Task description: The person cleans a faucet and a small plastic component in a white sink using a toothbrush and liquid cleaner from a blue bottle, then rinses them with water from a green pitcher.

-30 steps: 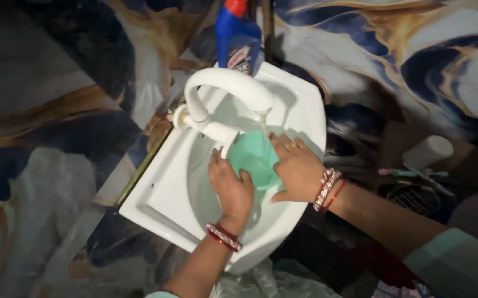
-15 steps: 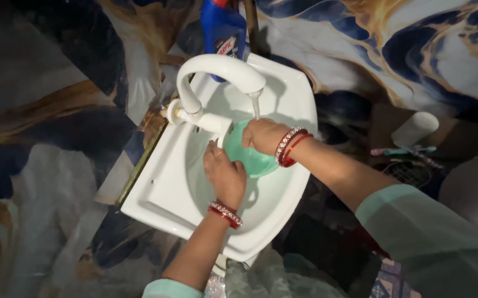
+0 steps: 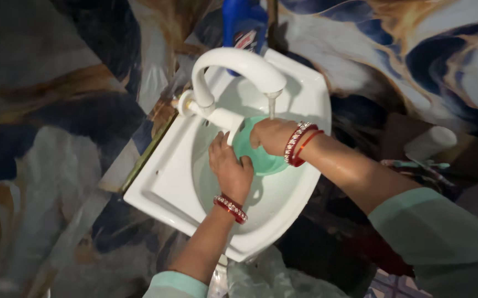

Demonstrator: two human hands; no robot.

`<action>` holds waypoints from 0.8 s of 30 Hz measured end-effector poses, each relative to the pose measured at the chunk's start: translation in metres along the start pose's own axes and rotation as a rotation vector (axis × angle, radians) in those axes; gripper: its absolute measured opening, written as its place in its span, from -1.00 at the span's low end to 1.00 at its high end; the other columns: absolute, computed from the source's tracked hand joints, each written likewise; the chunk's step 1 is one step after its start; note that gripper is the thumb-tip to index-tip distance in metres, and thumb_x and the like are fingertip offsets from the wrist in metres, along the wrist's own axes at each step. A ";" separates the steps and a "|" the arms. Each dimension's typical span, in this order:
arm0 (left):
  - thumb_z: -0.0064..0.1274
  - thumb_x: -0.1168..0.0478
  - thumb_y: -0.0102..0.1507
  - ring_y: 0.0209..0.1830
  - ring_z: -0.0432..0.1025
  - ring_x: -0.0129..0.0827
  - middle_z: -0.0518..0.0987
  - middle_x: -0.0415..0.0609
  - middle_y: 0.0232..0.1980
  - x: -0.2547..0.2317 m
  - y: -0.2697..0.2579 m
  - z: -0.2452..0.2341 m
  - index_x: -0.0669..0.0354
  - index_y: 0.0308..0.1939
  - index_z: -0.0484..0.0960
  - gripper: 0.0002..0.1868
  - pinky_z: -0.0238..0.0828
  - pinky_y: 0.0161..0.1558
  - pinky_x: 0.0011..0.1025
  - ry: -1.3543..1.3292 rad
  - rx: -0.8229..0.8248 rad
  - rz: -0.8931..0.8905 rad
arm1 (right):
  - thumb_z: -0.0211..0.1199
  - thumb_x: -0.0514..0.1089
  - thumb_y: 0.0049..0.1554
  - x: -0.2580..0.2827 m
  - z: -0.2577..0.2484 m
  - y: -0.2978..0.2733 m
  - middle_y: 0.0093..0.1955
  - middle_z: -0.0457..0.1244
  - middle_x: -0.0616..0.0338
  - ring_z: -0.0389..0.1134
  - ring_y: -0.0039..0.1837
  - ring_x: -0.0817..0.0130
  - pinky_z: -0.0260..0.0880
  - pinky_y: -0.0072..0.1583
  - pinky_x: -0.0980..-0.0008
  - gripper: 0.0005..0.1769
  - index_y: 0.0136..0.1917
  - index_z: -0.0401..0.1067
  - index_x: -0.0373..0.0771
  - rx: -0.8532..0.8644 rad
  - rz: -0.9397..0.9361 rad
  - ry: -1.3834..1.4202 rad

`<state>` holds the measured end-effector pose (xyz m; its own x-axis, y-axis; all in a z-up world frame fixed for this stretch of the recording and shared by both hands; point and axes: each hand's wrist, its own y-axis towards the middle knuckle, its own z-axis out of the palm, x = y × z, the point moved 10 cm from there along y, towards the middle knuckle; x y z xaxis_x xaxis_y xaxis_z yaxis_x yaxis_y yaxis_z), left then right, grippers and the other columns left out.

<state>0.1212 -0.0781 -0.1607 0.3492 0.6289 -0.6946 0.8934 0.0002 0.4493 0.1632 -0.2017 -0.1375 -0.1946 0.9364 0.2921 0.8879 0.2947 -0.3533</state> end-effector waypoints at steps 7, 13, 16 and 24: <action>0.08 0.36 0.14 0.43 0.18 0.24 0.34 0.33 0.41 0.002 -0.002 -0.007 0.39 0.26 0.44 -0.42 0.02 0.44 0.06 -0.040 -0.090 0.030 | 0.11 -0.40 0.06 0.004 0.005 0.009 0.14 0.40 0.05 0.43 0.19 0.08 0.42 0.23 0.18 -0.58 0.10 0.59 -0.11 -0.019 -0.142 -0.023; 0.01 0.37 0.23 0.41 0.23 0.18 0.37 0.30 0.39 0.001 0.002 -0.012 0.38 0.24 0.49 -0.53 0.09 0.42 0.02 -0.062 -0.079 -0.010 | 0.14 -0.40 0.05 -0.003 -0.003 0.023 0.07 0.42 0.01 0.46 0.14 0.08 0.47 0.19 0.18 -0.63 0.06 0.60 -0.18 -0.122 -0.173 0.002; 0.01 0.37 0.23 0.39 0.24 0.18 0.37 0.31 0.38 -0.001 0.001 -0.016 0.38 0.26 0.49 -0.52 0.10 0.39 0.02 -0.064 -0.070 0.005 | 0.12 -0.41 0.06 -0.008 -0.011 0.019 0.08 0.41 0.00 0.45 0.11 0.02 0.45 0.15 0.13 -0.62 0.06 0.60 -0.14 -0.189 -0.230 -0.007; 0.02 0.36 0.22 0.40 0.23 0.19 0.38 0.29 0.39 -0.002 0.000 -0.017 0.36 0.23 0.50 -0.54 0.09 0.42 0.03 -0.058 -0.101 0.016 | 0.12 -0.38 0.11 -0.018 -0.019 -0.003 0.06 0.41 -0.05 0.47 0.08 0.04 0.47 0.15 0.15 -0.56 0.16 0.58 -0.02 -0.074 -0.090 -0.053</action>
<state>0.1156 -0.0666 -0.1500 0.3818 0.5837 -0.7166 0.8554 0.0703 0.5131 0.1720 -0.2235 -0.1248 -0.2946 0.9163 0.2712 0.8938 0.3646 -0.2611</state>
